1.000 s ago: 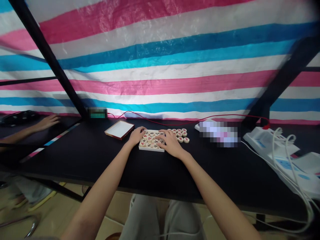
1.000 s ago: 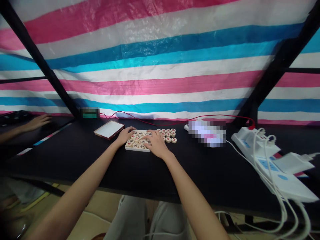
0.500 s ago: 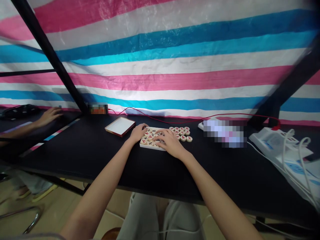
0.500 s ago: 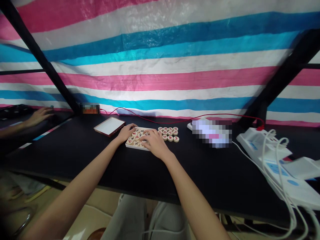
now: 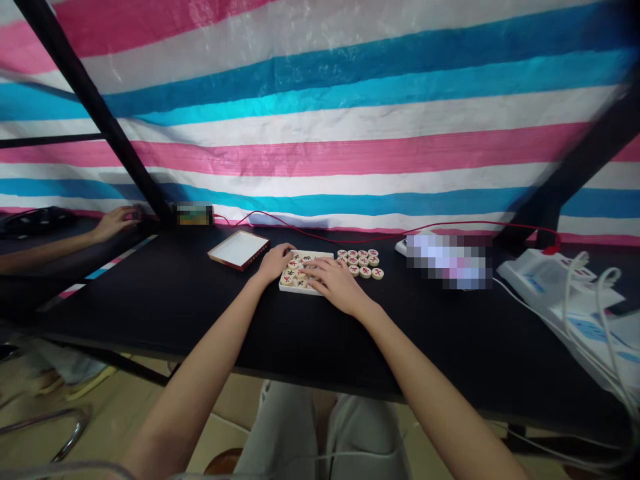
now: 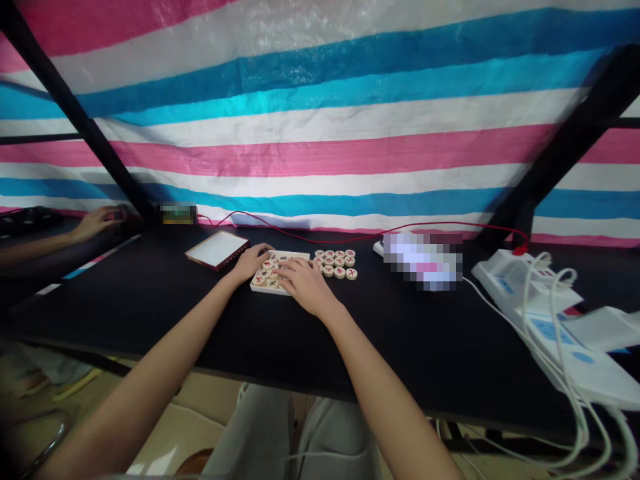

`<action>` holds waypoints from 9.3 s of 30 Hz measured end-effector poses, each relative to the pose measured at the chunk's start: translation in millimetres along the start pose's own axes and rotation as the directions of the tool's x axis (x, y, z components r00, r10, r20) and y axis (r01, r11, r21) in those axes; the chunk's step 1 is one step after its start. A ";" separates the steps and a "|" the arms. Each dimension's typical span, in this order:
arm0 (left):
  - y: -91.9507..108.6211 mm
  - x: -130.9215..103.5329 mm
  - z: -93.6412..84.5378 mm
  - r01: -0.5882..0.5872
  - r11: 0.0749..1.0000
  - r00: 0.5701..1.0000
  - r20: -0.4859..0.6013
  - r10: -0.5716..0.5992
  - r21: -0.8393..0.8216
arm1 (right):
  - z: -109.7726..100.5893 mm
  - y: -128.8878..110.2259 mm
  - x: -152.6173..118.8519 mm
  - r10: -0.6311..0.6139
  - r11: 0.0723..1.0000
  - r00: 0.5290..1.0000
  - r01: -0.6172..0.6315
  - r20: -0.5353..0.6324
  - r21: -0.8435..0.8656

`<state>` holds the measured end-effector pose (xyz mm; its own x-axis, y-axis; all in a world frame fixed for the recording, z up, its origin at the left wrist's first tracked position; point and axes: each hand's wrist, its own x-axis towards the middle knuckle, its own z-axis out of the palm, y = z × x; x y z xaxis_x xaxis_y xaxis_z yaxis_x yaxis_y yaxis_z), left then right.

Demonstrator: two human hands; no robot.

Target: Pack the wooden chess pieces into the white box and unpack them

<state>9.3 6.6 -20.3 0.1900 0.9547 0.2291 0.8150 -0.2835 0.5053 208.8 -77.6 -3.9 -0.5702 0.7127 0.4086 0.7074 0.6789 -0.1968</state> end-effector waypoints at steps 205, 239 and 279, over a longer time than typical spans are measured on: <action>-7.1 -0.1 2.2 -0.031 0.995 0.999 -0.019 0.030 -0.095 | -33.3 53.3 -87.5 0.220 0.973 0.958 -0.202 -0.183 0.113; -5.9 -0.9 2.7 -0.045 0.993 0.999 -0.021 0.043 -0.109 | -39.0 47.3 -88.2 0.234 0.921 0.949 -0.286 -0.213 -0.265; -7.0 1.5 3.5 -0.078 0.991 0.997 -0.026 0.075 -0.110 | 13.1 -26.4 26.2 0.043 0.999 0.995 -0.041 -0.091 0.027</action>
<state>5.8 10.3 -26.4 0.2365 0.9279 0.2881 0.7325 -0.3651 0.5746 169.7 -74.5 0.2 -0.4988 0.7221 0.4793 0.7184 0.6539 -0.2376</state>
